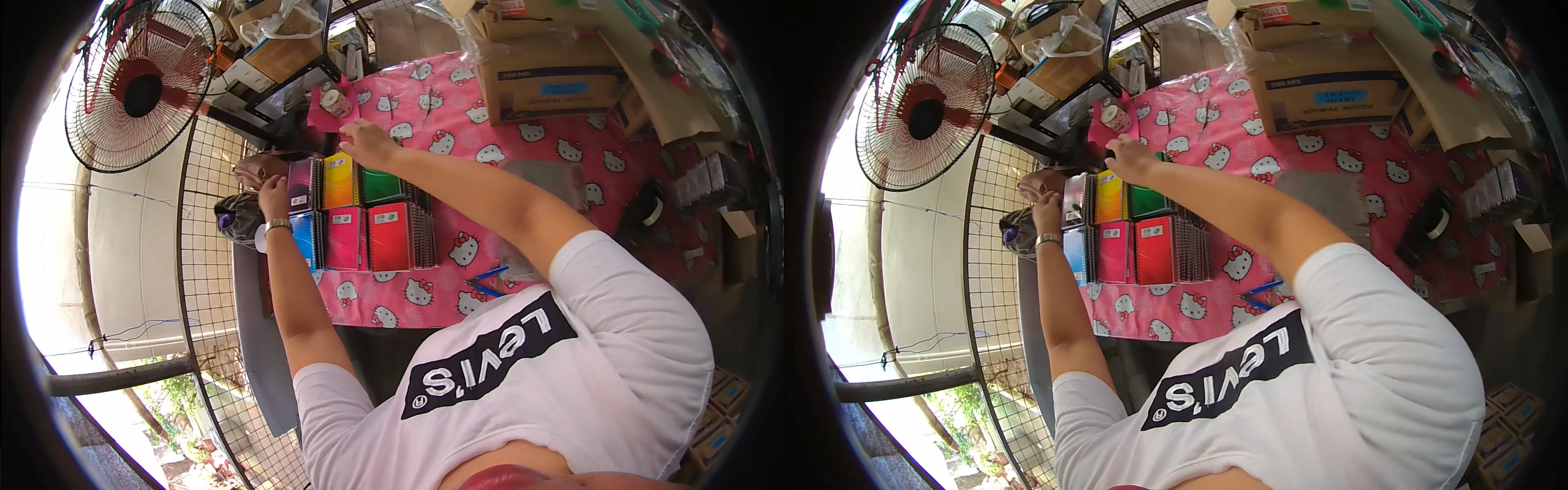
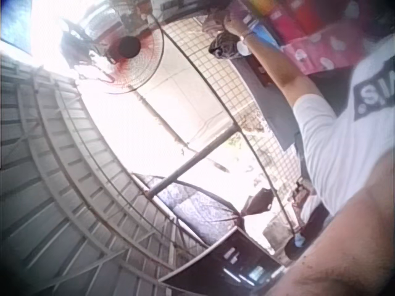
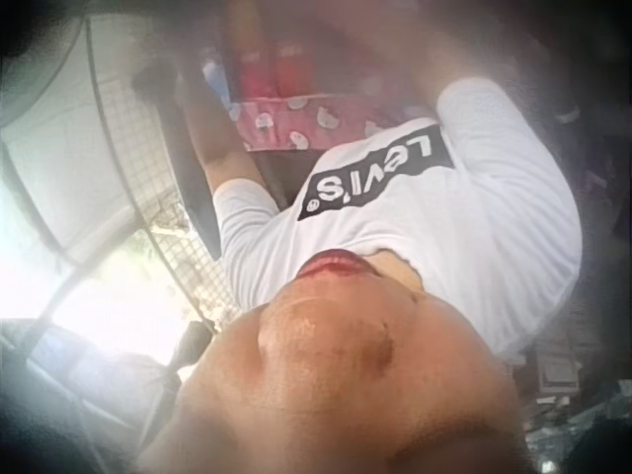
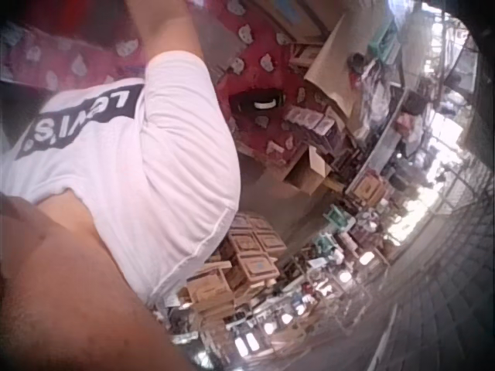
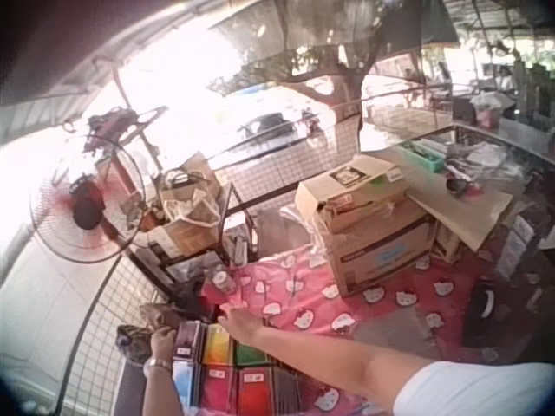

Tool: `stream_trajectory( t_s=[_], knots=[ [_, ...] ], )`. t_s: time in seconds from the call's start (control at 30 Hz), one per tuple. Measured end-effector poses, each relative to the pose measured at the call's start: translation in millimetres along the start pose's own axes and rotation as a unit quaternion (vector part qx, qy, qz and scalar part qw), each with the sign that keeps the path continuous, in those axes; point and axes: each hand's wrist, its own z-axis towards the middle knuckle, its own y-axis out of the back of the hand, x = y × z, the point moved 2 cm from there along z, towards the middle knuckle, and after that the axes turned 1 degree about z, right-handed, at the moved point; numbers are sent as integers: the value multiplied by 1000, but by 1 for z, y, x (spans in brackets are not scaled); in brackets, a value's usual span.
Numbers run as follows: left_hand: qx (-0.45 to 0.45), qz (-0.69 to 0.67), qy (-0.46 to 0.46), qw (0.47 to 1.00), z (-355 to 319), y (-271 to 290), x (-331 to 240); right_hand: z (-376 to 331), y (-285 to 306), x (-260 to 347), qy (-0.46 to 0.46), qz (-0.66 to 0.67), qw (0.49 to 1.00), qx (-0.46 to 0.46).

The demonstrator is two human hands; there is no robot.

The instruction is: The person organizes small notebooks by color on a table and then places stacks of them into clear plastic bags.

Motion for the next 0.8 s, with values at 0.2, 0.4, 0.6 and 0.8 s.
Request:
stream_trajectory(
  t_s=[0.2, 0.4, 0.6, 0.8],
  knots=[
    [154, 56, 101, 981, -12, -26, 12, 6, -60, -14, -148, -329, 919, 159],
    [62, 203, -2, 977, -13, -51, -34, 14, -59, -25, -168, -195, 966, -16],
    [127, 283, -65, 948, -35, -22, -56, -13, -1, -11, -208, 73, 974, -58],
    [-50, 147, -231, 960, -66, 13, -86, -61, 13, -20, -310, -120, 942, -39]
  ],
)
